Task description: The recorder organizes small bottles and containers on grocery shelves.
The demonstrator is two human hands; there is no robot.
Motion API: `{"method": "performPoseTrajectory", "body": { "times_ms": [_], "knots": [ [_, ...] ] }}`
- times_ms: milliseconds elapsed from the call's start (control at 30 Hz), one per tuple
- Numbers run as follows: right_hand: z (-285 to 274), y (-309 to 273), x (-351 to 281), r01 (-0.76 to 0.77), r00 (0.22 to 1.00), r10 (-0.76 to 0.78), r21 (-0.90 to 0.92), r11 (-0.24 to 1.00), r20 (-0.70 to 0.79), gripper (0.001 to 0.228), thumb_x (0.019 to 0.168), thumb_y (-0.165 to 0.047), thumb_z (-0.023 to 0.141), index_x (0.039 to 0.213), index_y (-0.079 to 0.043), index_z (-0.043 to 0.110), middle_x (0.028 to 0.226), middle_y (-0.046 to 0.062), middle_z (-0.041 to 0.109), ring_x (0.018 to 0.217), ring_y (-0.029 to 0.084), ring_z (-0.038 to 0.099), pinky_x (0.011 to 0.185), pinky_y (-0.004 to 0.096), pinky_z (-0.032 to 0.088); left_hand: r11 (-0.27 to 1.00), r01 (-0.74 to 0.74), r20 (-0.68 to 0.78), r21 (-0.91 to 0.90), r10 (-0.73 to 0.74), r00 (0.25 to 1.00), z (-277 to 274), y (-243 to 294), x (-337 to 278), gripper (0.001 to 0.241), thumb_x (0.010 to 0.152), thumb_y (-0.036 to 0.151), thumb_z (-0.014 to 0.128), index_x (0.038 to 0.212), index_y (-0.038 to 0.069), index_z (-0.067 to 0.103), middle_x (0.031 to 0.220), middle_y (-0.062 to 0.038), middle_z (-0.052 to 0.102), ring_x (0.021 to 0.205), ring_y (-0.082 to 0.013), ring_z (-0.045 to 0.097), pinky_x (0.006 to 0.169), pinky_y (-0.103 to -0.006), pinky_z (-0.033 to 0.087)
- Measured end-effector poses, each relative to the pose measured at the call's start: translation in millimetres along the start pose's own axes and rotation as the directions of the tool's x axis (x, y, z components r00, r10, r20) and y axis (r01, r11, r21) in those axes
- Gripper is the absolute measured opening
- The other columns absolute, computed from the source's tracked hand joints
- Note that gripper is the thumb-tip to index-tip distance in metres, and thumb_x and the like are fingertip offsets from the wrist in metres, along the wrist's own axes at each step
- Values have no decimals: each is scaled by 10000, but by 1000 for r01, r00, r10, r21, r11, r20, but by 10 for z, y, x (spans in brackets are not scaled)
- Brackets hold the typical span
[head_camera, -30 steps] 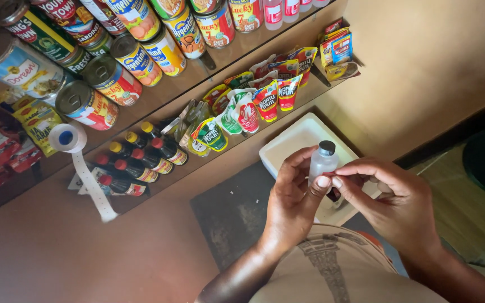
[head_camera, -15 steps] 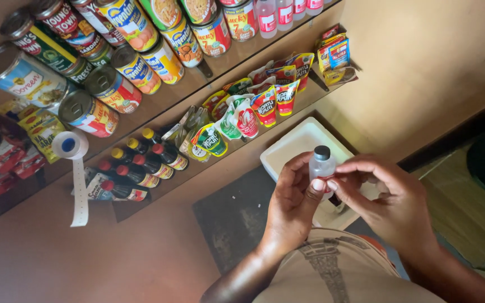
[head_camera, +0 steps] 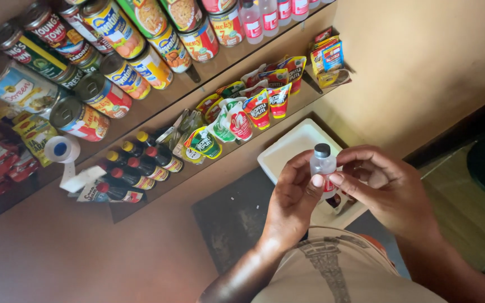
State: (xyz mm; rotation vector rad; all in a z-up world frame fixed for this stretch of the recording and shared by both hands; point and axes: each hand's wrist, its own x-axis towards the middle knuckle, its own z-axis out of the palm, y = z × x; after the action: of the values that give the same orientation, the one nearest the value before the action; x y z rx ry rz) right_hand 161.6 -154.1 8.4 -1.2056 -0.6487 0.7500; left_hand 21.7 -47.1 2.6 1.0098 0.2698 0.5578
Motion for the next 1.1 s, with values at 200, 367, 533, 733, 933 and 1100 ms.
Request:
{"method": "performPoseTrajectory", "body": {
  "times_ms": [200,367,533,733,933,1100],
  "knots": [
    [-231,2,14,-39,999,37,-102,994,-21,248,886,-23,734,1123,18,674,924,68,728,758,108,669,602,245,526,986,-130,21,108,128,992,75,-267,72,444,1099,152,584,1496,4,451,1357,-105,628,1254,-163,583,1085,-320,479],
    [-381,87,69,-59,998,62,-106,993,19,253,858,-41,760,1092,9,679,895,58,729,729,92,654,553,243,505,996,-6,-70,84,12,997,170,-350,74,478,1039,177,597,1467,30,444,1346,-74,637,1208,-136,605,1059,-327,501],
    [-365,163,178,-84,996,91,-184,979,26,306,832,-55,782,1117,3,685,863,63,727,688,96,634,530,247,495,995,47,-102,83,-39,994,118,-285,135,483,1044,169,603,1481,5,480,1324,-98,645,1155,-159,620,1043,-348,511],
    [-242,210,429,-44,999,50,-253,966,16,449,819,-35,809,1240,-3,656,911,93,737,752,131,653,563,287,493,999,12,-48,31,-11,999,-90,-205,406,476,1035,163,615,1473,5,516,1337,-94,651,1191,-152,630,1073,-342,517],
    [-94,360,902,101,989,-90,-98,990,115,442,851,-22,769,1257,20,599,1010,84,696,950,143,672,830,307,570,975,31,-93,220,-11,996,-432,-73,755,474,1051,146,603,1512,49,556,1271,-78,647,1091,-139,605,951,-314,503],
    [230,227,1412,170,971,-158,-58,984,178,418,877,-17,737,1255,20,563,1087,79,700,1033,148,685,906,314,578,928,-210,53,307,203,978,-712,376,1115,443,1095,134,581,1521,21,534,1383,-82,656,1243,-130,616,1073,-294,508]
  ]
}}
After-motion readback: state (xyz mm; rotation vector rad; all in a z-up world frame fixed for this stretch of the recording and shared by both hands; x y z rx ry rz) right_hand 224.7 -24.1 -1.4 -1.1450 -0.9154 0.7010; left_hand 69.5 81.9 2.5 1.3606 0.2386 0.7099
